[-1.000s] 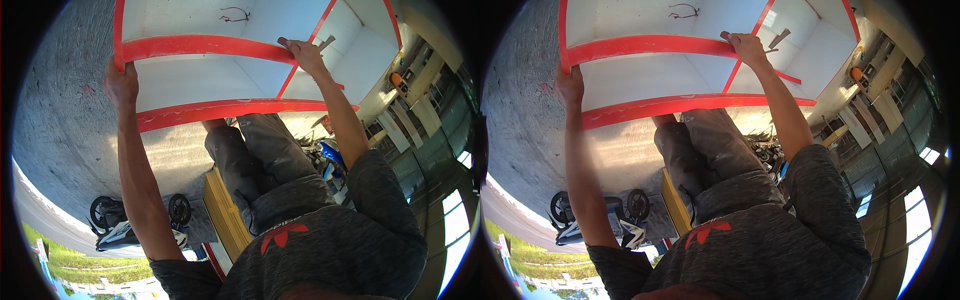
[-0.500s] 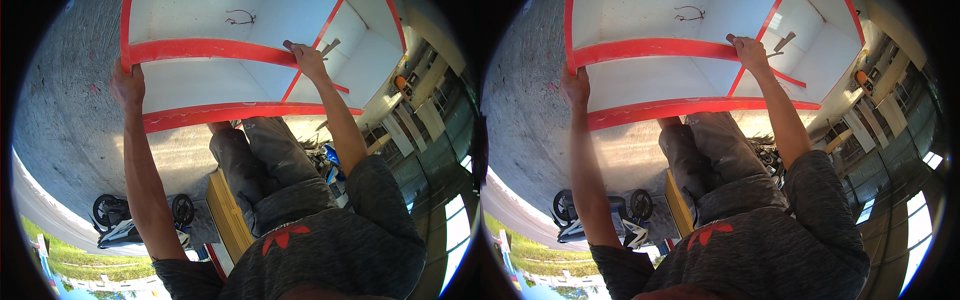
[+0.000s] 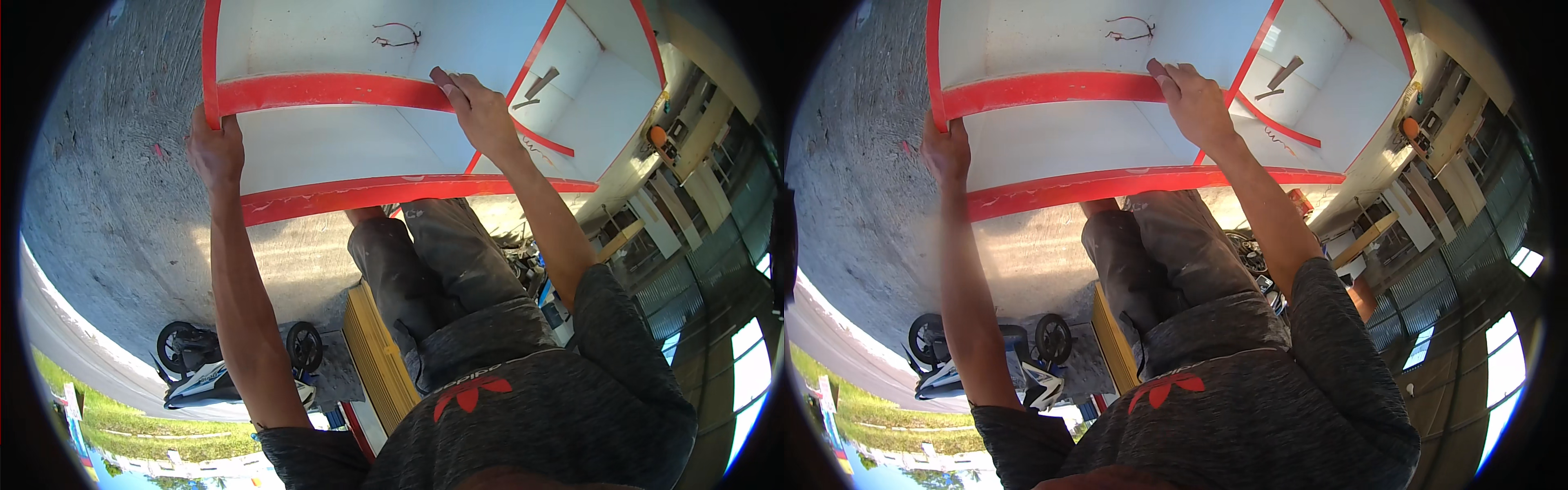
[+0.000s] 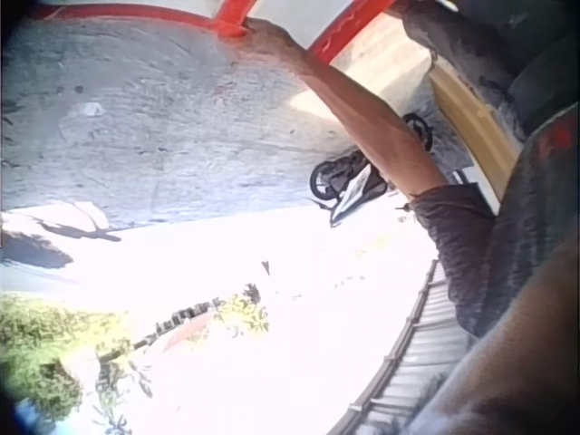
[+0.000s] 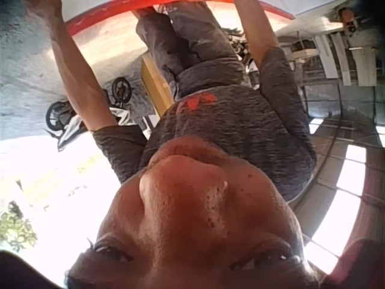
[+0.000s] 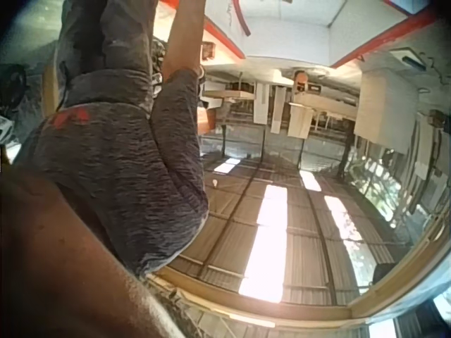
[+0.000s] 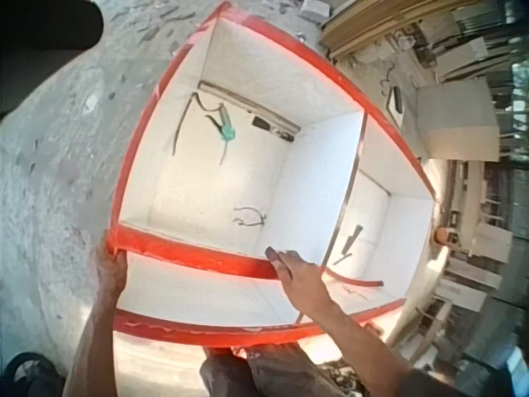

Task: The recorder is sanding and filing the red edges of a white wooden cabinet unit to ensure a smooth finish.

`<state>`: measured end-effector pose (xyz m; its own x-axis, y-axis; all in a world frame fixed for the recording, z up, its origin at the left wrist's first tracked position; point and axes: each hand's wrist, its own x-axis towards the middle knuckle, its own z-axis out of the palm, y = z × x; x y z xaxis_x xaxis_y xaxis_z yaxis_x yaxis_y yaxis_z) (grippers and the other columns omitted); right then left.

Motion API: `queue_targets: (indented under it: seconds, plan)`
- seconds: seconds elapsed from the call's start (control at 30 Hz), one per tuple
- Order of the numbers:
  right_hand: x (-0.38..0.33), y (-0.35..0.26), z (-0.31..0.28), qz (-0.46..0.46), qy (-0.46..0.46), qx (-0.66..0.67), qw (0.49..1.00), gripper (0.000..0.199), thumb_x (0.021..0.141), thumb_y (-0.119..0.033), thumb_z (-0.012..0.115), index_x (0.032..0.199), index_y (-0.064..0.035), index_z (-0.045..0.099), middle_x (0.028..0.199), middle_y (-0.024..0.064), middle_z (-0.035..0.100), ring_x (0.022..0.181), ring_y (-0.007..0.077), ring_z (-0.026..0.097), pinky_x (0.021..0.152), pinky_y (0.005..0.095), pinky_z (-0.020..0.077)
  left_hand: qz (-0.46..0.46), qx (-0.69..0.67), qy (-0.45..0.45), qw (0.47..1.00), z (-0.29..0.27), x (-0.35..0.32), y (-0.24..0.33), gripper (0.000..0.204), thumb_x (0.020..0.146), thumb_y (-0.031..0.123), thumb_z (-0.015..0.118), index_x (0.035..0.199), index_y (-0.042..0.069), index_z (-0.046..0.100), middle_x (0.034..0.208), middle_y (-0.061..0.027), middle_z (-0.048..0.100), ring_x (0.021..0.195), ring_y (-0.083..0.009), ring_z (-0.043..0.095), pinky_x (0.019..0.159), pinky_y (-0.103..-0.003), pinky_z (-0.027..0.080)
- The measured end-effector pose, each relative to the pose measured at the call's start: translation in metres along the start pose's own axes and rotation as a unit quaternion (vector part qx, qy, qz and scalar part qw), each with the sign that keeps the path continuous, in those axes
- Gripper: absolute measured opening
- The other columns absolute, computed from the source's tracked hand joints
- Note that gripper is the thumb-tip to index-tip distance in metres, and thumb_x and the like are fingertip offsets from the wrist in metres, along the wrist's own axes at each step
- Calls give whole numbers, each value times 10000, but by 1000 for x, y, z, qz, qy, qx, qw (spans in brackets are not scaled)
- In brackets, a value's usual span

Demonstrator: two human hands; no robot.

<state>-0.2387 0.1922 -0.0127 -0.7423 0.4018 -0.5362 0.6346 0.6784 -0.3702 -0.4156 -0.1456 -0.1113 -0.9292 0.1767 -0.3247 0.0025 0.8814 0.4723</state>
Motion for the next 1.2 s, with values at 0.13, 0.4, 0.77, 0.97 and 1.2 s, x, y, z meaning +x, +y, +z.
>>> queue_targets:
  seconds: [0.13,0.4,0.77,0.97,1.2]
  plan:
    - [0,52,-25,98,-47,10,994,304,1049,-241,554,1217,-35,703,1063,205,697,830,296,725,793,415,569,-1,-1,5,1000,-1,2,5,250,919,298,702,1059,93,673,918,-188,722,848,-420,698,739,-520,528]
    - [19,47,-40,144,-127,-9,981,420,997,-398,622,1279,-97,705,874,165,731,814,271,702,791,385,549,-8,3,-12,1000,-3,0,3,245,921,283,700,1089,106,678,962,-165,717,887,-406,701,757,-503,541]
    - [47,-1,3,39,-156,74,984,316,932,-352,727,1063,-65,712,965,111,749,906,229,713,813,372,543,-16,-6,-23,1000,-2,-1,4,226,916,261,696,1076,102,679,962,-164,719,889,-399,703,770,-493,538]
    - [52,6,-3,62,-201,130,969,240,972,-232,701,1115,-40,689,1036,54,713,980,136,629,926,313,487,-18,-18,-13,1000,-5,0,4,241,919,272,701,1076,90,685,940,-169,722,871,-404,705,776,-487,537]
    - [16,70,-3,0,-136,293,946,356,1000,-201,672,1336,-86,649,1212,74,718,1082,174,639,985,352,501,2,-17,-6,1000,-2,2,1,239,924,277,700,1044,71,674,911,-195,721,861,-425,703,746,-501,533]
